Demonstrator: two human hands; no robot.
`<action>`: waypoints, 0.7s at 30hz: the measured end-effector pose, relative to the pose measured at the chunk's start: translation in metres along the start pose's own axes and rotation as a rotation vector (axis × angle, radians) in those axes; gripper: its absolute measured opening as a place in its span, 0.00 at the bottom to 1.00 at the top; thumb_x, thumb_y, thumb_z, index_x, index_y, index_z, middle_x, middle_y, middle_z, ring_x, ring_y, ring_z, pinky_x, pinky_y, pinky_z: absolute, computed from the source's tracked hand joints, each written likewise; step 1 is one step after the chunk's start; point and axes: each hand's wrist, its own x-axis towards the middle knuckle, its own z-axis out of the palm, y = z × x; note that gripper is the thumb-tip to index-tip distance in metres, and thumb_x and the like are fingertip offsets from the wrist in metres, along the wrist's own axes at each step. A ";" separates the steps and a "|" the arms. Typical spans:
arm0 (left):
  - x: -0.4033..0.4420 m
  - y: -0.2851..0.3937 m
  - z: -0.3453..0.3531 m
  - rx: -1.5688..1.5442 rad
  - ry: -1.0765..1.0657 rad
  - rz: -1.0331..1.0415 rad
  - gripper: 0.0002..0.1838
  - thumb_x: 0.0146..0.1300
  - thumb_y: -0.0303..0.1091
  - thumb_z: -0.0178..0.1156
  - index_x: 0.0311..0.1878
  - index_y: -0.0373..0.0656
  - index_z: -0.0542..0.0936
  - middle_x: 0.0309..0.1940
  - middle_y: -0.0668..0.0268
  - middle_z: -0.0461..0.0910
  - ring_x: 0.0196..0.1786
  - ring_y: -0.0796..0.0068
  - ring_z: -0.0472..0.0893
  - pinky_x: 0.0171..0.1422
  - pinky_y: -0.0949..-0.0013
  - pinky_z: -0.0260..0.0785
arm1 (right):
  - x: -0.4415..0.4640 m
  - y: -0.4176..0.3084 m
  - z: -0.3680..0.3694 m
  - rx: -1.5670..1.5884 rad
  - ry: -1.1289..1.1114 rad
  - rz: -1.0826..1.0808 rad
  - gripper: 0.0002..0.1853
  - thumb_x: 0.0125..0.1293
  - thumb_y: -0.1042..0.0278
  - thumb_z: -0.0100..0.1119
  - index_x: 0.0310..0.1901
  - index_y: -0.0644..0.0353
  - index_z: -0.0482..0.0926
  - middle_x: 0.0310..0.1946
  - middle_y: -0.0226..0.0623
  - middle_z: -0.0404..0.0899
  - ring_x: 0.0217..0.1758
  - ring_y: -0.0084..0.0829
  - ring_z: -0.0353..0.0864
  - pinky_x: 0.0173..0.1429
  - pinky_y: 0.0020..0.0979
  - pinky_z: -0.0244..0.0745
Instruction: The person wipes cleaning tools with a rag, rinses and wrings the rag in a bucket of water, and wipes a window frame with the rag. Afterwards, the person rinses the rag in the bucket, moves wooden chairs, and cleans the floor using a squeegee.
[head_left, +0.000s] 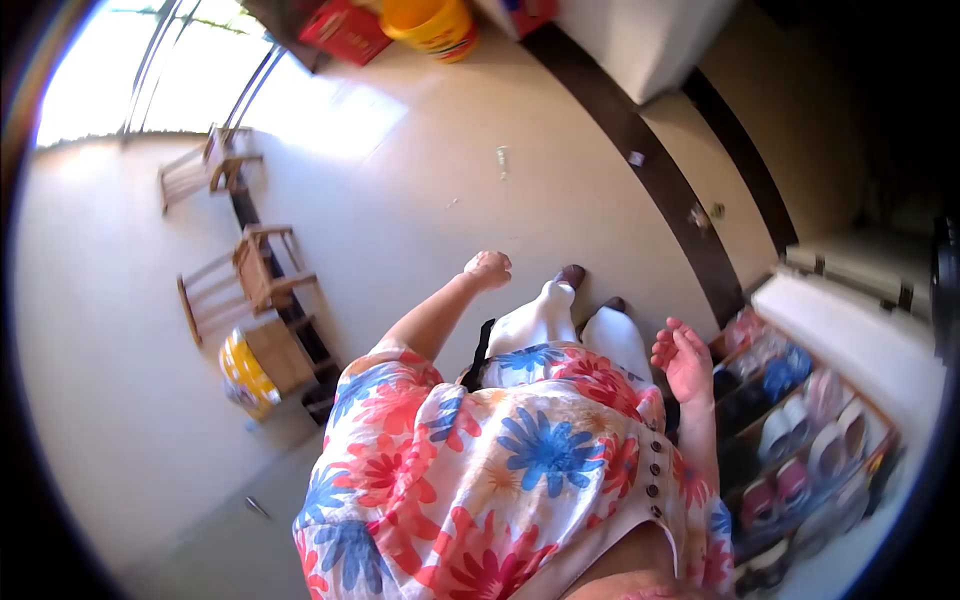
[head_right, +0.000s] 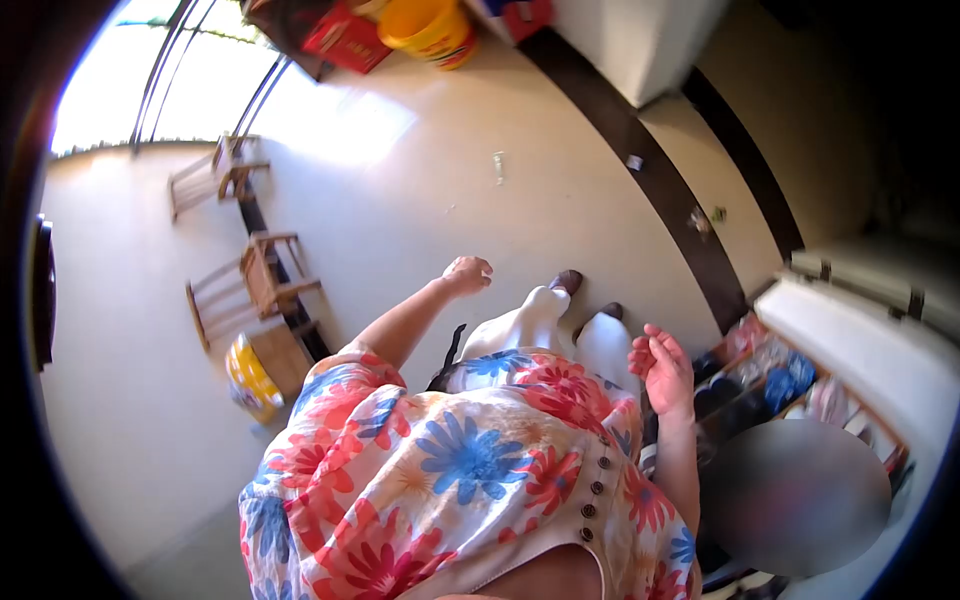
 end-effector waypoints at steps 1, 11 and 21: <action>-0.003 0.007 0.011 -0.064 0.035 -0.029 0.15 0.50 0.34 0.54 0.44 0.51 0.80 0.44 0.62 0.79 0.50 0.63 0.76 0.55 0.66 0.69 | 0.004 -0.017 -0.010 -0.042 -0.026 0.034 0.13 0.65 0.68 0.50 0.50 0.59 0.70 0.36 0.35 0.77 0.34 0.27 0.79 0.38 0.29 0.77; -0.023 -0.051 0.166 -0.537 0.072 -0.157 0.15 0.50 0.36 0.51 0.39 0.44 0.81 0.42 0.56 0.79 0.47 0.55 0.77 0.50 0.61 0.72 | 0.089 -0.065 0.048 -0.604 -0.155 0.182 0.13 0.65 0.67 0.51 0.50 0.59 0.69 0.34 0.34 0.78 0.32 0.26 0.79 0.34 0.28 0.77; -0.061 -0.123 0.260 -1.132 0.238 -0.430 0.17 0.46 0.32 0.53 0.41 0.43 0.81 0.42 0.55 0.80 0.48 0.59 0.78 0.55 0.64 0.69 | 0.108 0.007 0.166 -0.974 -0.252 0.288 0.13 0.65 0.67 0.51 0.49 0.58 0.70 0.34 0.34 0.78 0.33 0.26 0.79 0.34 0.28 0.77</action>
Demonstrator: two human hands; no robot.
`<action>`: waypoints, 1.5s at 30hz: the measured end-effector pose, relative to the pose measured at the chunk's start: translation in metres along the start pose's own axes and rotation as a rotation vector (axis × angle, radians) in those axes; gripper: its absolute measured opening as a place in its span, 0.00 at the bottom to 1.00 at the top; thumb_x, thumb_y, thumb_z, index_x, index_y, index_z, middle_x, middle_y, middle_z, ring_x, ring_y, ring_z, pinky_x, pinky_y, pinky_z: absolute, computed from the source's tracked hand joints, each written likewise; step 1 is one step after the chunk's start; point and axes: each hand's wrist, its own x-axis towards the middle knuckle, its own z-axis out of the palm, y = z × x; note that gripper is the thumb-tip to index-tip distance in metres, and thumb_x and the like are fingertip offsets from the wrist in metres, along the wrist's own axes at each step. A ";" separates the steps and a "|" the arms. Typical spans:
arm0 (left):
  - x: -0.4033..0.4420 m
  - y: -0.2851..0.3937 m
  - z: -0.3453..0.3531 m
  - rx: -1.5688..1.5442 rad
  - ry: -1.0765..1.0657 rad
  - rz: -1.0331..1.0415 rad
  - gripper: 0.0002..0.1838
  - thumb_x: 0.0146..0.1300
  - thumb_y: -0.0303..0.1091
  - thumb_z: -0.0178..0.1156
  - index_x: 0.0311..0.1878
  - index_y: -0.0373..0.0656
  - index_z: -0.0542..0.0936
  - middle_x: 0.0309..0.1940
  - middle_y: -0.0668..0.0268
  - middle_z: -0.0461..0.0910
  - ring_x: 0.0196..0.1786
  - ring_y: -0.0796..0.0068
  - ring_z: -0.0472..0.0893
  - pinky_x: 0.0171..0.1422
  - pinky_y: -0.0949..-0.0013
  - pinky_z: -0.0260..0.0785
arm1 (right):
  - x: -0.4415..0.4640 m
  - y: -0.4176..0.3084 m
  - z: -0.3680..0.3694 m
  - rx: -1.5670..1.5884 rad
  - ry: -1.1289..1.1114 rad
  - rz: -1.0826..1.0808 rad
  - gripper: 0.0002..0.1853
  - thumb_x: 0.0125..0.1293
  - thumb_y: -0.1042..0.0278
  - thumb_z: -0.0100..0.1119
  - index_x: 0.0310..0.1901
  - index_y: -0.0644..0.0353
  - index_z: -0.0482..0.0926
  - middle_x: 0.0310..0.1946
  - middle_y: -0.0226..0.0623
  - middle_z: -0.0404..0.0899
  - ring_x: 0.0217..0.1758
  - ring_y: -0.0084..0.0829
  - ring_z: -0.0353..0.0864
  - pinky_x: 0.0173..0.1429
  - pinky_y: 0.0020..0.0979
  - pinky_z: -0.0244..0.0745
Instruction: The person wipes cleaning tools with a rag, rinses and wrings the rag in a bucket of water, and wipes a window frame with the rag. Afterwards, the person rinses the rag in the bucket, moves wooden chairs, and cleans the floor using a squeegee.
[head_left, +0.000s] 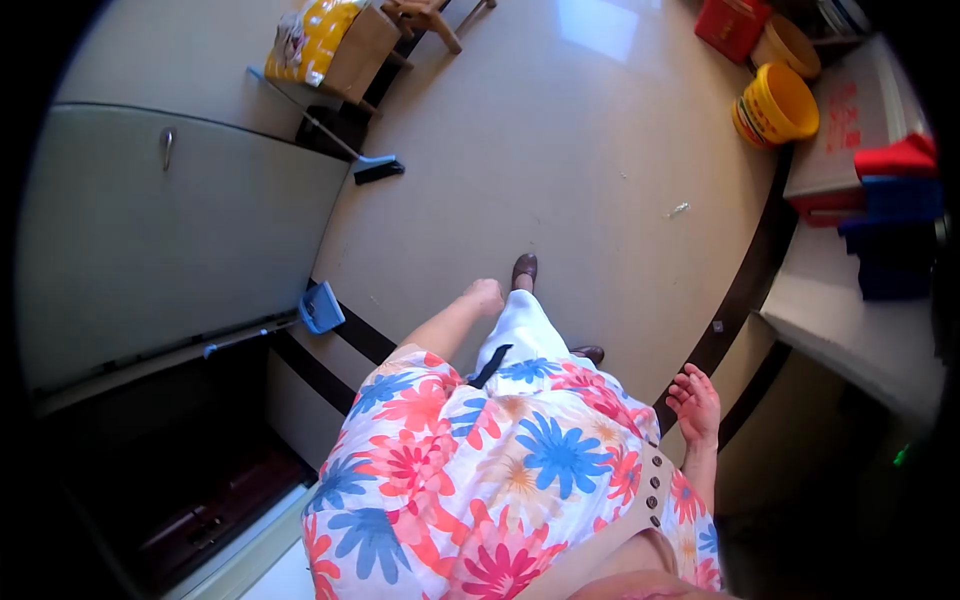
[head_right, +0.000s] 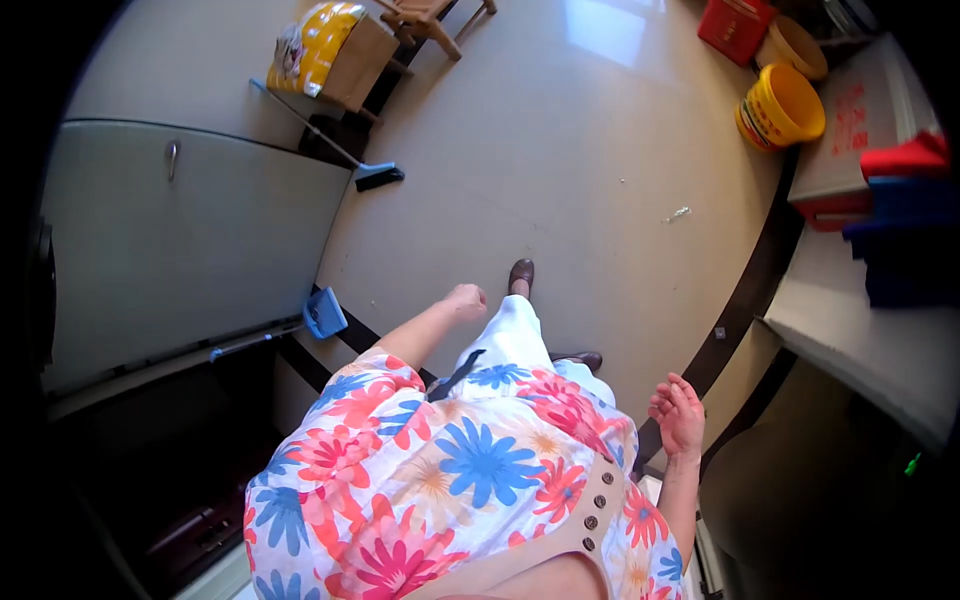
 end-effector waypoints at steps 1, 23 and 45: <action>0.012 -0.012 -0.006 -0.058 0.012 0.017 0.17 0.46 0.32 0.53 0.41 0.43 0.81 0.42 0.55 0.80 0.48 0.60 0.78 0.55 0.65 0.69 | 0.010 -0.003 0.016 -0.029 0.006 0.007 0.13 0.65 0.67 0.51 0.49 0.58 0.70 0.34 0.34 0.77 0.33 0.26 0.79 0.34 0.28 0.77; 0.129 -0.204 -0.256 -0.764 0.350 -0.304 0.17 0.49 0.37 0.58 0.45 0.46 0.80 0.43 0.62 0.80 0.48 0.65 0.78 0.56 0.66 0.68 | 0.302 -0.133 0.422 -0.793 -0.170 0.281 0.17 0.64 0.67 0.53 0.51 0.65 0.67 0.32 0.34 0.76 0.30 0.25 0.78 0.31 0.25 0.74; 0.270 -0.556 -0.655 -1.067 0.944 -0.249 0.38 0.45 0.38 0.65 0.61 0.35 0.64 0.50 0.50 0.74 0.50 0.62 0.76 0.56 0.65 0.66 | 0.432 -0.095 0.811 -1.250 -0.342 0.384 0.17 0.63 0.60 0.54 0.49 0.63 0.72 0.34 0.33 0.78 0.35 0.24 0.79 0.36 0.25 0.75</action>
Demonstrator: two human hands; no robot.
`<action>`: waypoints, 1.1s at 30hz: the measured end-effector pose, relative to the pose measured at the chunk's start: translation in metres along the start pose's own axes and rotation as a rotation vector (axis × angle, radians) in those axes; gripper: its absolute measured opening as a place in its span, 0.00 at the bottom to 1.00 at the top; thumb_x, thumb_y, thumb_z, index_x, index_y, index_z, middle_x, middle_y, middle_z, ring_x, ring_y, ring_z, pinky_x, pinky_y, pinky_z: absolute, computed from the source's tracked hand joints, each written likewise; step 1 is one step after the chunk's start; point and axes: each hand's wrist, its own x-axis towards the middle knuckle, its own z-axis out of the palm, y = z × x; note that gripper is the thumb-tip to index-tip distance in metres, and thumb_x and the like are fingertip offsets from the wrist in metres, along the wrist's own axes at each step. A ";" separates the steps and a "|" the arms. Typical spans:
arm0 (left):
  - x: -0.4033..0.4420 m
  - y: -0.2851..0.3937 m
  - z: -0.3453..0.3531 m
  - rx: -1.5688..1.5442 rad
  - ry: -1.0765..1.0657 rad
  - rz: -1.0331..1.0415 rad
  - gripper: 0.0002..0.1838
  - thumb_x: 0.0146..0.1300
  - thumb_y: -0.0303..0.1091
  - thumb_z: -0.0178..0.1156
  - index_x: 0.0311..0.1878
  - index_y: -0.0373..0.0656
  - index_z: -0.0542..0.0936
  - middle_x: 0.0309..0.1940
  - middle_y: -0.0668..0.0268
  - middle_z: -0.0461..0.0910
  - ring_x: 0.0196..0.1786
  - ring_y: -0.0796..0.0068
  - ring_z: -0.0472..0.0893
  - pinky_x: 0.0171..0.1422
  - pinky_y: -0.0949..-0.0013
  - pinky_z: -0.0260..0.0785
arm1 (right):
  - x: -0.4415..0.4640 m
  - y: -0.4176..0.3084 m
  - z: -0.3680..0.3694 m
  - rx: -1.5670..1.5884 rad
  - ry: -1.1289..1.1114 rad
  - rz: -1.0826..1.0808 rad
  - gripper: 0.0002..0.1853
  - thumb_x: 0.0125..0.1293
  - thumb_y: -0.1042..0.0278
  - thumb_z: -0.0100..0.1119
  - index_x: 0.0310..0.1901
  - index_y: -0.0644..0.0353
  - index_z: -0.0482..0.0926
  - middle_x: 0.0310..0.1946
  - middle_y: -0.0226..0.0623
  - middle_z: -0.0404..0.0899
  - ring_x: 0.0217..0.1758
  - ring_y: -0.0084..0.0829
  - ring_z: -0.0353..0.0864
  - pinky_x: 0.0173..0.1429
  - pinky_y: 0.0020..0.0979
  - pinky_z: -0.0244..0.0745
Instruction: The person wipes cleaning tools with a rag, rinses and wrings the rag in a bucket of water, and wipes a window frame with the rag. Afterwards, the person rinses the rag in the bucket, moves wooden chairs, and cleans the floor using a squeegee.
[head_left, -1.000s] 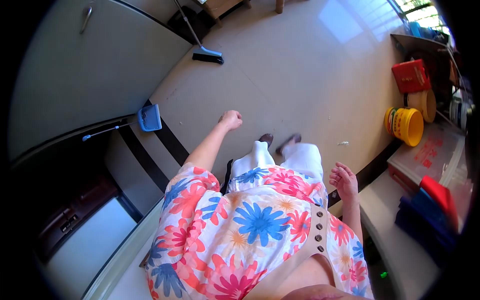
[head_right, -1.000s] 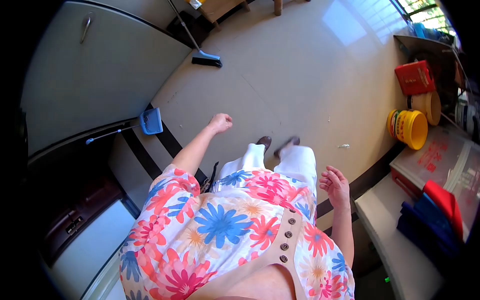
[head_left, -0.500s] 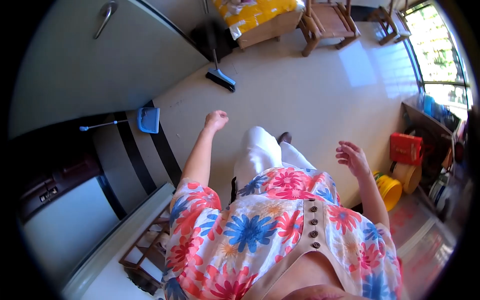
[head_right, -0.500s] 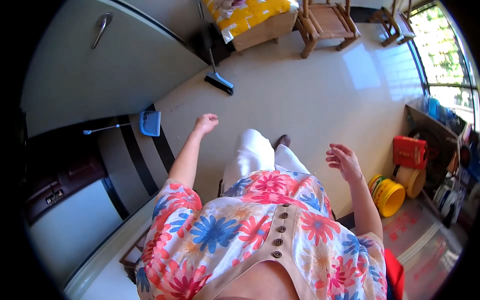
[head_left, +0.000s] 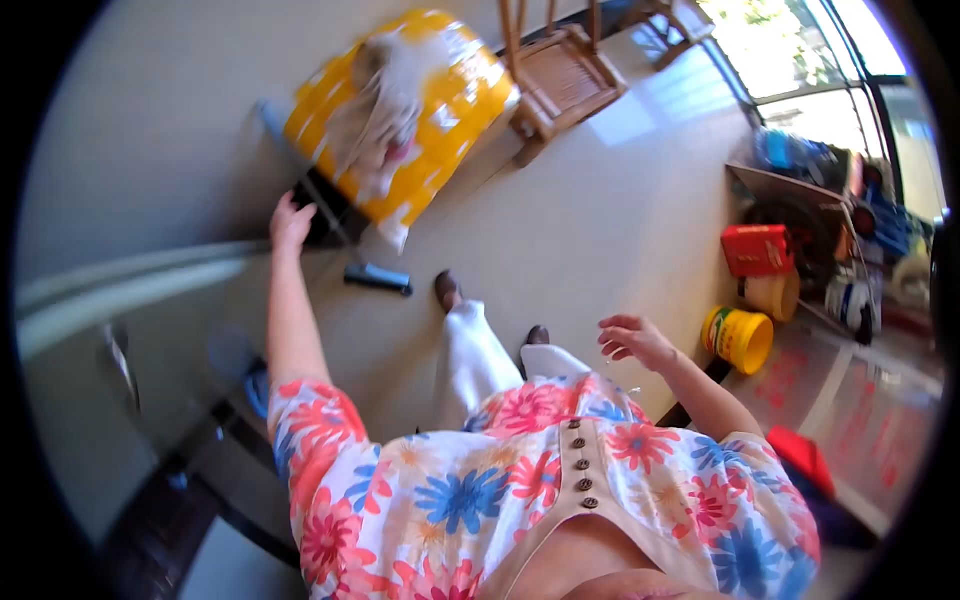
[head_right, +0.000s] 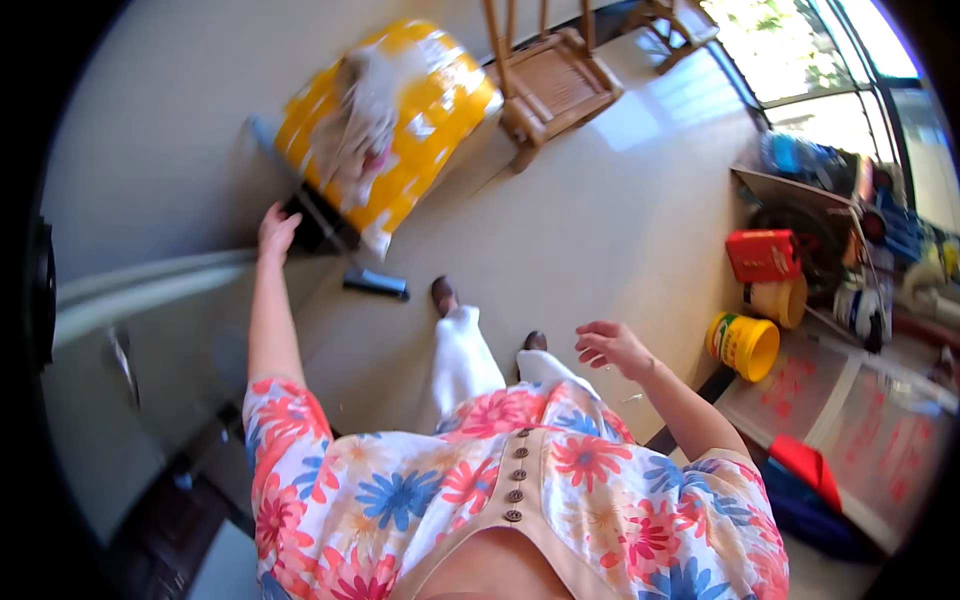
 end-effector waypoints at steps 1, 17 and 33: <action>0.033 -0.003 -0.001 0.197 0.079 0.046 0.39 0.45 0.38 0.64 0.61 0.35 0.63 0.53 0.48 0.72 0.56 0.57 0.73 0.60 0.64 0.63 | 0.003 -0.007 0.006 0.000 0.010 0.011 0.17 0.63 0.60 0.54 0.49 0.63 0.72 0.35 0.33 0.78 0.35 0.24 0.79 0.37 0.25 0.75; 0.137 -0.028 0.001 -0.235 0.074 -0.188 0.17 0.53 0.36 0.62 0.45 0.40 0.77 0.33 0.69 0.76 0.34 0.81 0.71 0.36 0.74 0.62 | 0.011 -0.010 0.010 0.122 0.121 0.161 0.18 0.62 0.60 0.54 0.49 0.63 0.72 0.36 0.34 0.78 0.37 0.23 0.80 0.37 0.24 0.75; -0.259 0.205 0.235 0.389 -0.537 0.654 0.10 0.48 0.35 0.67 0.21 0.42 0.76 0.21 0.62 0.74 0.26 0.64 0.74 0.32 0.66 0.67 | -0.002 -0.041 -0.113 0.629 -0.359 0.067 0.25 0.65 0.46 0.46 0.49 0.62 0.71 0.35 0.40 0.78 0.34 0.30 0.81 0.31 0.28 0.78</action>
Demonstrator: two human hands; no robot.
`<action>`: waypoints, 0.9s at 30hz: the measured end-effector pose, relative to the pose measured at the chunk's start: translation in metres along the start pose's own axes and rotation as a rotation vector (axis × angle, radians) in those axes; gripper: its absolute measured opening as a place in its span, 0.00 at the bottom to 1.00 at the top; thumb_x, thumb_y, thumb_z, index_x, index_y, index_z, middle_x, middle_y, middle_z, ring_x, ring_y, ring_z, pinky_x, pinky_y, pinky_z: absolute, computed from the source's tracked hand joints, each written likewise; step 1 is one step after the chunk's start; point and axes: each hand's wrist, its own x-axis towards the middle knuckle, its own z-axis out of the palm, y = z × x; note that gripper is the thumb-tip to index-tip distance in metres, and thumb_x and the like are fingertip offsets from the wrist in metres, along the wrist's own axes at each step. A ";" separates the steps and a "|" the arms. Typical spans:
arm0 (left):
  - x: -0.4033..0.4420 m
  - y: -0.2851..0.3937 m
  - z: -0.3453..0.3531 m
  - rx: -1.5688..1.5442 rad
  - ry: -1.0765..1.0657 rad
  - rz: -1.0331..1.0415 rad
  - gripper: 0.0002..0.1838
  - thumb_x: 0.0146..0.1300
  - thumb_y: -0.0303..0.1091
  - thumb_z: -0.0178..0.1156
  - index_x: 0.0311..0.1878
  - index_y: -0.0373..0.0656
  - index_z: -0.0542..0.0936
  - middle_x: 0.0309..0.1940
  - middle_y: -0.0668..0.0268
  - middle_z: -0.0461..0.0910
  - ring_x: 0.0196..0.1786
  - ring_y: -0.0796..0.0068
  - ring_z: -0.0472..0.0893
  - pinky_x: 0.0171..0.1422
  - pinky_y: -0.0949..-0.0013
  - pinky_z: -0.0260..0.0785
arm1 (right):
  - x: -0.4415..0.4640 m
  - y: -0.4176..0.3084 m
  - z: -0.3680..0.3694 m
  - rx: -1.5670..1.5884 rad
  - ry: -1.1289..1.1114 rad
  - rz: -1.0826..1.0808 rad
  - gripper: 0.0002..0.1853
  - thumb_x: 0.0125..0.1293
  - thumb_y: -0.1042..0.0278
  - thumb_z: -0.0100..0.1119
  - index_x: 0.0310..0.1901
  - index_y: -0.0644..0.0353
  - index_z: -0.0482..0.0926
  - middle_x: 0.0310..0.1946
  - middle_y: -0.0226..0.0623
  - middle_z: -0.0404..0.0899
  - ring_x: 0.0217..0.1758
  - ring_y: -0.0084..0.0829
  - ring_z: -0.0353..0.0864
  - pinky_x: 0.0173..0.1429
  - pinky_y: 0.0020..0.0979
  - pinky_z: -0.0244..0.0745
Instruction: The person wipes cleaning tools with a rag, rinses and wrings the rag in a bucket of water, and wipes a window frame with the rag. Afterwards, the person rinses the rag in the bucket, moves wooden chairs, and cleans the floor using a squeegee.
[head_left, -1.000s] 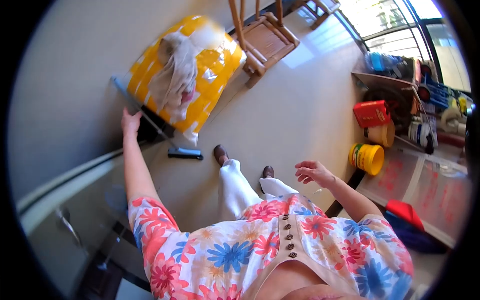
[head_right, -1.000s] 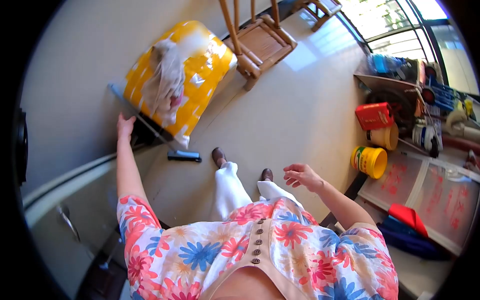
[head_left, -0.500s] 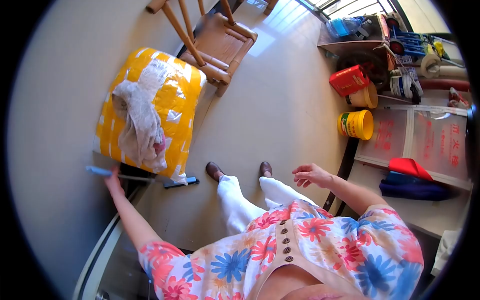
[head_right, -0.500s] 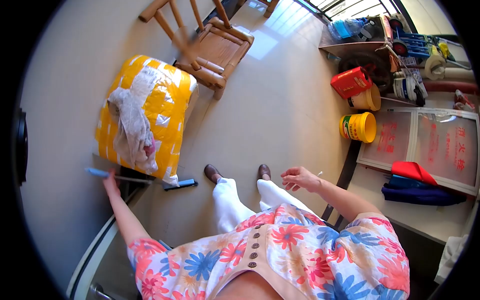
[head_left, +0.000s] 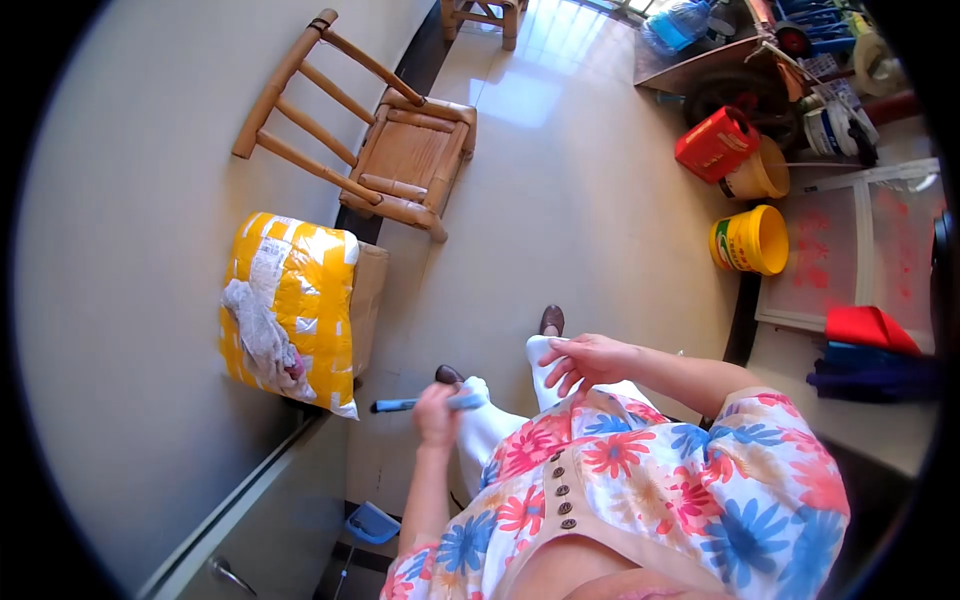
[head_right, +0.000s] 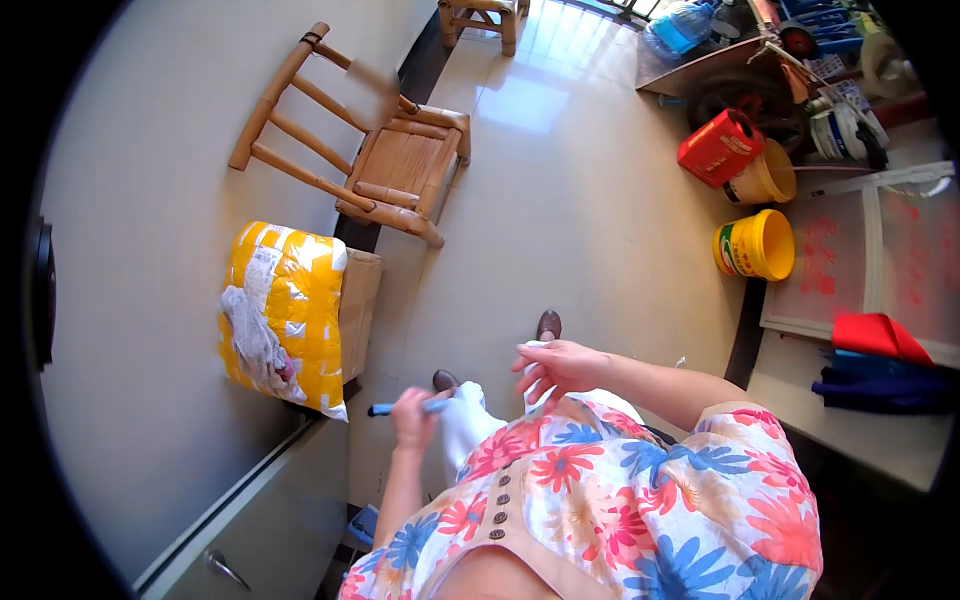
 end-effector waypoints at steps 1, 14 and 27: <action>0.020 0.030 0.021 0.057 0.040 0.223 0.10 0.45 0.34 0.66 0.18 0.44 0.75 0.19 0.63 0.72 0.25 0.60 0.73 0.30 0.61 0.66 | -0.010 -0.015 -0.005 0.019 -0.071 -0.002 0.26 0.65 0.45 0.45 0.49 0.62 0.71 0.35 0.40 0.78 0.34 0.31 0.81 0.30 0.28 0.78; 0.210 0.256 0.142 -0.009 -0.114 0.568 0.16 0.43 0.32 0.65 0.38 0.43 0.77 0.38 0.61 0.74 0.47 0.61 0.73 0.50 0.63 0.67 | -0.149 -0.118 -0.169 -0.085 0.281 -0.337 0.35 0.51 0.76 0.54 0.63 0.66 0.56 0.24 0.40 0.74 0.20 0.26 0.74 0.22 0.28 0.73; 0.535 0.176 0.062 0.243 -0.345 0.033 0.12 0.47 0.38 0.60 0.34 0.44 0.82 0.29 0.59 0.81 0.35 0.62 0.80 0.42 0.64 0.73 | -0.137 -0.289 -0.341 0.240 0.900 -0.307 0.05 0.58 0.72 0.46 0.37 0.58 0.69 0.15 0.27 0.62 0.09 0.15 0.53 0.11 0.20 0.45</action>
